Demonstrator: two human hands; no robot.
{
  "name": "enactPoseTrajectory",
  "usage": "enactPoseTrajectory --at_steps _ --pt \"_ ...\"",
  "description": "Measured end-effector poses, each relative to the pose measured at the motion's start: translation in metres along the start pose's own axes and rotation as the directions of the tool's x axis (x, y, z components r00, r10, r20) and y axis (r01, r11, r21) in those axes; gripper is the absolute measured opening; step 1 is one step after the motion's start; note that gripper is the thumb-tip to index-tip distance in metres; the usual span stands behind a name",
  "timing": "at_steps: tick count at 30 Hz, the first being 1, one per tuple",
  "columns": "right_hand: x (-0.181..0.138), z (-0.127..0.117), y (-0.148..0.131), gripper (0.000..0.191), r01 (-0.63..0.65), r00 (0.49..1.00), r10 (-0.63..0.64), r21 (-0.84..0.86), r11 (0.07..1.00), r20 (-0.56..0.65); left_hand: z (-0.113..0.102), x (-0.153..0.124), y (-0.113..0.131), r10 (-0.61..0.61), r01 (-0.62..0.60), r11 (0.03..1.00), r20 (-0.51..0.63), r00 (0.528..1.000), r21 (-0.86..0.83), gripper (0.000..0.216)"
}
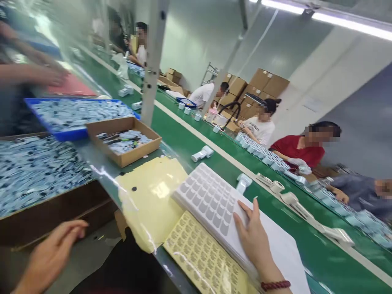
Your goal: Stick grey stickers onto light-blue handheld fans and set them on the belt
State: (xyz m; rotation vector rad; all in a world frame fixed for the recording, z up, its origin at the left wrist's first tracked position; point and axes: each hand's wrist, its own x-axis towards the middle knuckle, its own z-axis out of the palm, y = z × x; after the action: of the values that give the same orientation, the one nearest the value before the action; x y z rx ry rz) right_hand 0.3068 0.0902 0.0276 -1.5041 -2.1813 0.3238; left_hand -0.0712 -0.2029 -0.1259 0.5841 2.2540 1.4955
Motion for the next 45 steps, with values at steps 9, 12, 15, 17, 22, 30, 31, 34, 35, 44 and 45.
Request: enactPoseTrajectory --at_steps 9,12,15,17,22,30,31,34,35,44,45 --pt "-0.003 -0.003 -0.008 0.100 0.019 1.000 -0.020 -0.099 0.995 -0.014 0.019 -0.042 -0.119 -0.254 0.199 0.964 0.401 0.880 0.175 0.024" --pt "-0.003 -0.003 -0.008 0.101 0.029 0.999 -0.031 -0.096 0.995 -0.015 0.016 -0.043 -0.130 -0.259 0.181 0.961 0.451 0.854 0.210 0.020" --pt "-0.001 -0.001 -0.007 0.101 0.023 0.999 -0.025 -0.092 0.995 -0.026 0.013 -0.039 -0.135 -0.248 0.153 0.961 0.471 0.846 0.231 0.018" --pt "-0.001 0.000 -0.007 0.101 0.019 0.999 -0.021 -0.090 0.996 -0.031 0.012 -0.036 -0.137 -0.243 0.139 0.960 0.476 0.845 0.244 0.018" --pt "-0.003 -0.001 -0.009 0.100 0.011 1.000 -0.013 -0.085 0.996 -0.027 0.017 -0.037 -0.140 -0.257 0.127 0.952 0.503 0.825 0.277 0.017" --pt "-0.004 -0.005 -0.016 0.099 -0.014 1.000 0.013 -0.072 0.997 -0.010 0.026 -0.043 -0.138 -0.269 0.118 0.948 0.547 0.792 0.295 0.017" --pt "-0.004 -0.005 -0.016 0.099 -0.018 1.000 0.017 -0.070 0.997 -0.008 0.027 -0.042 -0.138 -0.268 0.114 0.948 0.552 0.789 0.297 0.017" --pt "-0.004 -0.004 -0.016 0.097 -0.027 1.000 0.026 -0.066 0.997 -0.006 0.032 -0.037 -0.134 -0.266 0.094 0.944 0.560 0.784 0.317 0.017" --pt "-0.004 -0.004 -0.017 0.097 -0.029 1.000 0.028 -0.065 0.997 -0.006 0.034 -0.035 -0.132 -0.269 0.087 0.940 0.562 0.782 0.329 0.017" --pt "-0.003 -0.005 -0.018 0.088 -0.013 1.000 0.013 -0.061 0.998 -0.009 0.053 -0.026 -0.117 -0.221 -0.024 0.931 0.617 0.756 0.363 0.016" --pt "-0.003 -0.005 -0.018 0.087 -0.011 1.000 0.011 -0.063 0.998 -0.008 0.056 -0.026 -0.118 -0.226 -0.029 0.927 0.617 0.754 0.374 0.016"
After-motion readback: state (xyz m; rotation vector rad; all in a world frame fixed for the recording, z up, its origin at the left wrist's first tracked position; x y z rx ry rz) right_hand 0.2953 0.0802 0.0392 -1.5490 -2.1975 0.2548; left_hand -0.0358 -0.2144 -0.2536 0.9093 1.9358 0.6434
